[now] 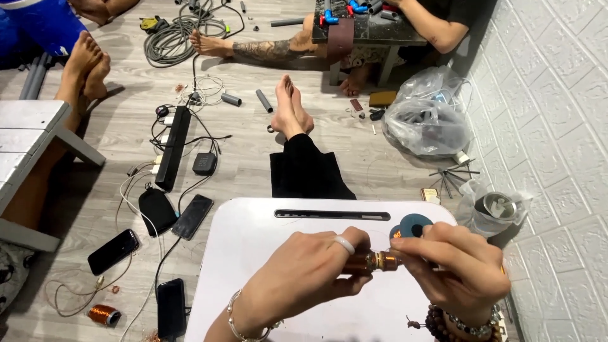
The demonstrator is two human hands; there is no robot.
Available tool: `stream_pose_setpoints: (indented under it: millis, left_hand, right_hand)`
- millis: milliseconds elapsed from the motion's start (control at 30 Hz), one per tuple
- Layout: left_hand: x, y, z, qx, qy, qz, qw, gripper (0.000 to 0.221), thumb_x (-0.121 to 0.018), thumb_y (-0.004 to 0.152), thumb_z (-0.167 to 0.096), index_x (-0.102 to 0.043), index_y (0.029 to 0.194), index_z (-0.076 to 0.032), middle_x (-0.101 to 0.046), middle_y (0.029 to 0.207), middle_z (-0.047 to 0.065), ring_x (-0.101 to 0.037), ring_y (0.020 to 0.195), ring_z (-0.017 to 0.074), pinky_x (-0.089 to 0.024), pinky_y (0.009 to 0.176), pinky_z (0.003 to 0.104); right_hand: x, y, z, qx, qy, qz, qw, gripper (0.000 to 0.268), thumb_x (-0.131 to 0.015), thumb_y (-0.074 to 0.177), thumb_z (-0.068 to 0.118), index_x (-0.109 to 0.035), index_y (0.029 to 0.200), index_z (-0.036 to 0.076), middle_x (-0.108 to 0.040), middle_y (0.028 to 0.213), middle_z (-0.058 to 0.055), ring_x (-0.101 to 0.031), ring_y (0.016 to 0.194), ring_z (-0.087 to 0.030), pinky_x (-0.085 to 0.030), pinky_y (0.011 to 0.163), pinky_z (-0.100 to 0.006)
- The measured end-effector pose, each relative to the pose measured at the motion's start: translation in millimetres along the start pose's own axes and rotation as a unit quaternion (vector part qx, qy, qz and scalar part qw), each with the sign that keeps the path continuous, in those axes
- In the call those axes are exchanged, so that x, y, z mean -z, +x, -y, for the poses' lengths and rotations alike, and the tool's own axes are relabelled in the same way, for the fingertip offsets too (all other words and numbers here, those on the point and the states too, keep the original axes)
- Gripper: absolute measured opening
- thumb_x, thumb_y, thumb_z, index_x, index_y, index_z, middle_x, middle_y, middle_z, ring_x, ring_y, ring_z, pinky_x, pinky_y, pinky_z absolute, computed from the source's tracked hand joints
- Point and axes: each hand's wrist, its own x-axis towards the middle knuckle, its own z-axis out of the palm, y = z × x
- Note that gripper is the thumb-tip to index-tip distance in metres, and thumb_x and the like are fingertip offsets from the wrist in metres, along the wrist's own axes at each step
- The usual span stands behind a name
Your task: Manually winding copper wire onto the poles of a motor rotor
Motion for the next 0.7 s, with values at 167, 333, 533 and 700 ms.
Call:
stream_pose_setpoints:
  millis: [167, 333, 533, 700]
  left_hand:
    - [2, 2, 1, 0.014, -0.005, 0.017, 1.000, 0.035, -0.072, 0.087, -0.027, -0.050, 0.107, -0.007, -0.071, 0.078, 0.002, -0.069, 0.066, 0.0174, -0.051, 0.055, 0.030]
    - [3, 4, 1, 0.012, -0.022, 0.030, 0.999, 0.029, -0.070, 0.089, -0.026, -0.051, 0.100, -0.008, -0.073, 0.078, -0.001, -0.070, 0.065, 0.0167, -0.051, 0.056, 0.029]
    - [11, -5, -8, -0.055, -0.068, 0.036, 0.995, 0.023, -0.066, 0.092, -0.020, -0.048, 0.098, -0.007, -0.073, 0.084, 0.002, -0.073, 0.072, 0.0173, -0.054, 0.059, 0.030]
    - [10, -12, -11, -0.068, -0.040, -0.014, 0.997, 0.029, -0.071, 0.088, -0.022, -0.052, 0.104, -0.006, -0.071, 0.080, 0.004, -0.069, 0.066, 0.0189, -0.052, 0.053, 0.030]
  right_hand:
    - [1, 1, 10, 0.018, -0.019, 0.003, 1.000, 0.017, -0.079, 0.064, 0.001, -0.074, 0.080, 0.005, -0.055, 0.055, 0.003, -0.036, 0.044, -0.005, -0.029, 0.045, -0.020]
    - [0, 0, 21, 0.056, -0.080, 0.020, 0.995, 0.011, -0.078, 0.066, 0.003, -0.074, 0.076, 0.005, -0.060, 0.053, 0.002, -0.043, 0.041, -0.004, -0.035, 0.042, -0.020]
    - [-5, 8, 8, 0.038, -0.069, 0.013, 0.997, 0.013, -0.079, 0.069, 0.005, -0.074, 0.081, 0.003, -0.047, 0.053, 0.002, -0.034, 0.043, -0.008, -0.029, 0.044, -0.024]
    - [-11, 12, 1, -0.003, -0.023, 0.016, 1.000, 0.014, -0.079, 0.070, -0.001, -0.073, 0.082, 0.000, -0.053, 0.057, -0.001, -0.036, 0.045, -0.008, -0.026, 0.042, -0.022]
